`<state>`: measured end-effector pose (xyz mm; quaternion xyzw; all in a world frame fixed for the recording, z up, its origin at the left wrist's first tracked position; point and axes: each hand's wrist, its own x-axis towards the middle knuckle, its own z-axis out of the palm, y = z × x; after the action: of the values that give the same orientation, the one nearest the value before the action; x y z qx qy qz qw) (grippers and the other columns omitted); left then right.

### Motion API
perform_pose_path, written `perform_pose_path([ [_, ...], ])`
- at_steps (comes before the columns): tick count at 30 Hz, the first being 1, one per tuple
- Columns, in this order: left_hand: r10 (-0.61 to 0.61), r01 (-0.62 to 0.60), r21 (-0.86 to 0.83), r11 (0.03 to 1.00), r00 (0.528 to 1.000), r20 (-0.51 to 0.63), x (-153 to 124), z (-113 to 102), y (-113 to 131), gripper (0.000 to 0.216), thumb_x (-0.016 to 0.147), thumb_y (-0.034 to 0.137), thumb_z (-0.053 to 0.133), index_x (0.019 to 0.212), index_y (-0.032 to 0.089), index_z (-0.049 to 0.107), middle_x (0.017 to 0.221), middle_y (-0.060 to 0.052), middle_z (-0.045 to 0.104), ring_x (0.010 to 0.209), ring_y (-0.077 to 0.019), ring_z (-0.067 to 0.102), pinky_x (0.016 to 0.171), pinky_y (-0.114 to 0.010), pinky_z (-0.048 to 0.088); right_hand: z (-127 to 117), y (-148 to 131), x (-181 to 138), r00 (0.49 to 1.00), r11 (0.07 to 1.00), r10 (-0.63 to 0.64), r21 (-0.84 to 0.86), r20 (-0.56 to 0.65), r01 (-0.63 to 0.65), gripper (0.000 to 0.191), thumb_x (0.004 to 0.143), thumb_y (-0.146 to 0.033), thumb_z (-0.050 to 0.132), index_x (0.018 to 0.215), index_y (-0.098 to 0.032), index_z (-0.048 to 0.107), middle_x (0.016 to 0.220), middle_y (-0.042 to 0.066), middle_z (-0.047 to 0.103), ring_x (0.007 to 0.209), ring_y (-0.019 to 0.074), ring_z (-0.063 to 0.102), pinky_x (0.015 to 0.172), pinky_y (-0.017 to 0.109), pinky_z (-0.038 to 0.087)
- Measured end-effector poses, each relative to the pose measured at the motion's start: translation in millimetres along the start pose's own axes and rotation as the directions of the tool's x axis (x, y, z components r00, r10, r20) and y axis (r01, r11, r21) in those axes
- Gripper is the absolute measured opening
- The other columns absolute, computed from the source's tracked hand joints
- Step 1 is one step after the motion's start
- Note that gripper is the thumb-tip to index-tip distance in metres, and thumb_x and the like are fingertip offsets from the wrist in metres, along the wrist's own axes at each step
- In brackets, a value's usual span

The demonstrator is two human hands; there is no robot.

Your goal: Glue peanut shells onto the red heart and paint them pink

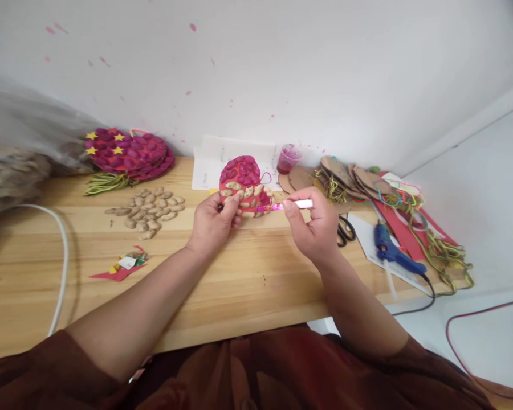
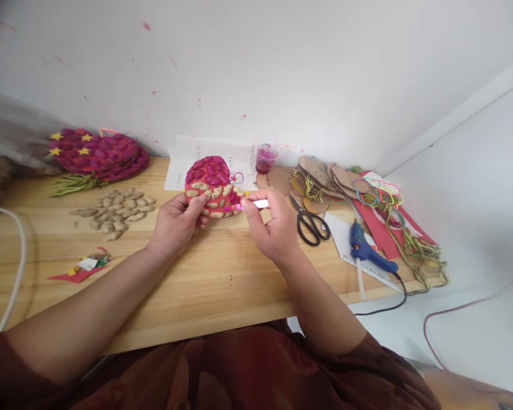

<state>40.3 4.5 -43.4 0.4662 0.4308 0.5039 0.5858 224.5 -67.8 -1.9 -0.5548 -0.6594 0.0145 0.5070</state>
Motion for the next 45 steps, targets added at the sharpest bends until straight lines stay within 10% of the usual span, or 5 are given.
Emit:
perform_pose_path([
  [45,0.215,-0.225,0.252,0.941,0.974,0.065,-6.0,-2.1,-6.6,0.030,0.090,0.043,0.071,0.073,0.021,0.063,0.058,0.001,0.061,0.050,-0.0124,0.052,0.050,-0.024,0.041,3.6,-4.4,-3.1,0.966,0.957,-0.253,-0.132,0.051,0.257,0.006,0.097,-0.021,0.065,0.096,-0.025,0.060,0.084,0.000,0.071,0.080,0.0173,0.067,0.075,0.033,0.053],
])
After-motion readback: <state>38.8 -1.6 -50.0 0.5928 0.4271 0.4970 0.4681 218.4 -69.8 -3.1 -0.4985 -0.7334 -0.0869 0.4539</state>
